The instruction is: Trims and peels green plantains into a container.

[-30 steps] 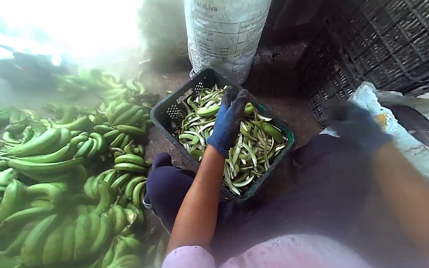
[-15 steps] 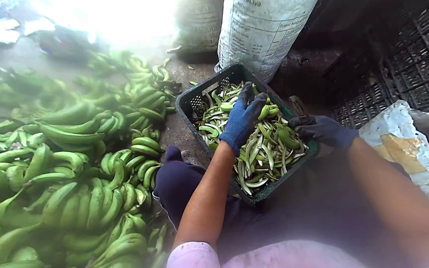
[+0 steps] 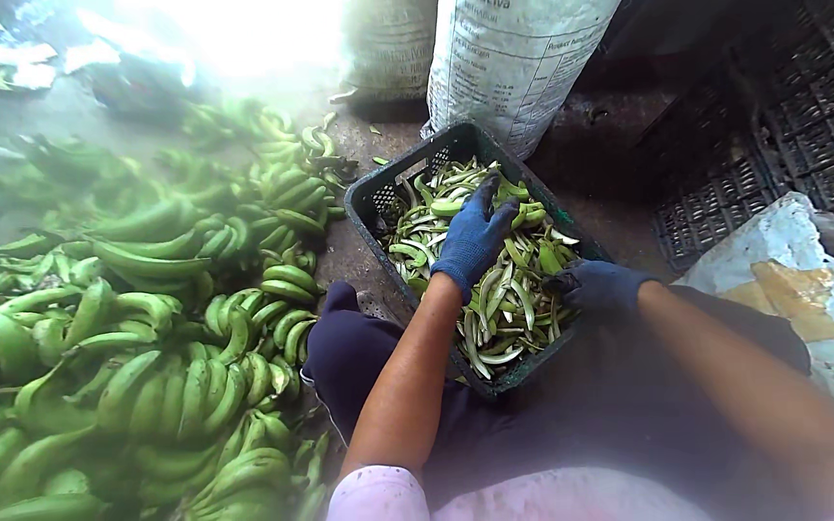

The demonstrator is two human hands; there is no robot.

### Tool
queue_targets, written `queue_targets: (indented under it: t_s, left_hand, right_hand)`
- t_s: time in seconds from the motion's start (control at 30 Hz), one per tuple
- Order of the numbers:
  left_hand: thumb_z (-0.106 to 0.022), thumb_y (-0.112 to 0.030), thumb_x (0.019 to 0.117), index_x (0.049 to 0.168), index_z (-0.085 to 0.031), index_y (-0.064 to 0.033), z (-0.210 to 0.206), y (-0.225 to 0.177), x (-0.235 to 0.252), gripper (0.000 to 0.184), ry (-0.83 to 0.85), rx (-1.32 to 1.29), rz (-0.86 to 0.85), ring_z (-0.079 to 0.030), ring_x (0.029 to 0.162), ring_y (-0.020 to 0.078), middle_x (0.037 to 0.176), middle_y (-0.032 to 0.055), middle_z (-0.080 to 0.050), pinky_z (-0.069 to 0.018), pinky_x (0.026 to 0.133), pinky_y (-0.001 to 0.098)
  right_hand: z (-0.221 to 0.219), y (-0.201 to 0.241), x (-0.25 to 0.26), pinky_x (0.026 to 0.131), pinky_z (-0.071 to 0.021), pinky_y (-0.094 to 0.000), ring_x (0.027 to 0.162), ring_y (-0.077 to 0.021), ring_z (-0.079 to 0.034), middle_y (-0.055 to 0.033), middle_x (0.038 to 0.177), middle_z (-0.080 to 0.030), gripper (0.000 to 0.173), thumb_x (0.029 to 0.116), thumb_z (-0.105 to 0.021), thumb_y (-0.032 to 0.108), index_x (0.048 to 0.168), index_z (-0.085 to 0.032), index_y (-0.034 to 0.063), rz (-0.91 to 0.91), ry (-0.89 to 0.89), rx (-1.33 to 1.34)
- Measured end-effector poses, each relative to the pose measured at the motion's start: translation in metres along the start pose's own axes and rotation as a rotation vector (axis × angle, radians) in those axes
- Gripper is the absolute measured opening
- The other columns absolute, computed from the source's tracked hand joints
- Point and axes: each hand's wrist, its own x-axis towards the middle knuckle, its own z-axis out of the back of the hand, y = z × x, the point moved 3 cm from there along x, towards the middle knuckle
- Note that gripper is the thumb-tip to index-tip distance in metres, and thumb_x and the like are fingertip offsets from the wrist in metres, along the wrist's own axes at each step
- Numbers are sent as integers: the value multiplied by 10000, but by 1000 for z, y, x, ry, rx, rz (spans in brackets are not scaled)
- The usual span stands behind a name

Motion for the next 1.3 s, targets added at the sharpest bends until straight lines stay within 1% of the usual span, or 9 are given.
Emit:
queue_targets:
  t_s: [0.33,0.43,0.57,0.67,0.73,0.8,0.87,1.07,1.3]
  left_hand:
    - [-521,-600,987,1576,-344,-172,-25,33,5,749,164,158,253,-650,1123,343,1245,185,-662,-515,943,592]
    - [-556,-537,1000,1490,-465,-163,-34,37,6,623,119,11,230,-655,1075,324,1224,178,-665,-531,896,564]
    - [-511,-369,1047,1521,-464,-184,-17,28,10,510,31,-184,13,-596,1245,241,1415,109,-589,-501,1022,507]
    - [-476,-286,1040,1493,-454,-135,-5,15,13,479,-86,-545,-76,-620,1112,187,1342,101,-588,-563,890,399]
    - [-405,-257,1070,1435,-475,-134,3,9,14,392,-192,-801,-72,-667,973,206,1181,100,-646,-595,794,401]
    - [-259,-265,1096,1348,-498,-126,7,9,14,374,-240,-971,-136,-684,883,174,1050,63,-678,-600,760,370]
    - [-195,-265,1093,1190,-559,-111,8,6,15,407,-290,-1094,-148,-689,809,153,921,44,-700,-594,728,353]
    - [-196,-499,1100,1165,-559,-126,0,7,22,524,-336,-1170,5,-654,680,141,821,36,-660,-581,630,312]
    - [-346,-236,1097,1295,-507,-52,12,-2,16,315,-401,-699,-226,-611,963,106,1100,59,-601,-552,852,304]
  right_hand:
    - [30,78,-42,1076,-320,-674,1317,-416,-481,-147,1447,-555,452,827,-785,412,1261,-722,307,90,-321,-176]
    - [36,111,-53,1071,-304,-709,1358,-428,-444,-152,1453,-540,451,844,-764,410,1285,-692,348,227,-477,-146]
    - [45,113,-53,1059,-399,-650,1401,-409,-439,-190,1558,-434,444,848,-769,283,1288,-709,276,478,-607,94]
    - [58,104,-63,1142,-421,-496,1437,-284,-435,-117,1551,-466,408,911,-672,208,1318,-683,168,700,-702,381]
    - [67,103,-73,1059,-502,-384,1246,-163,-593,-68,1313,-650,361,946,-650,218,1287,-669,98,709,-760,488]
    - [67,104,-78,723,-585,-329,825,-75,-665,-10,991,-701,354,910,-681,237,1240,-654,112,536,-683,603]
    - [63,107,-76,608,-585,-387,661,-122,-667,-22,849,-708,308,920,-705,246,1206,-663,141,410,-519,677]
    - [55,119,-69,620,-594,-364,645,-117,-680,-7,847,-736,231,943,-688,250,1148,-706,146,395,-330,671]
    - [58,120,-70,586,-615,-303,643,-126,-700,-1,911,-756,270,936,-695,186,1203,-703,147,471,-309,889]
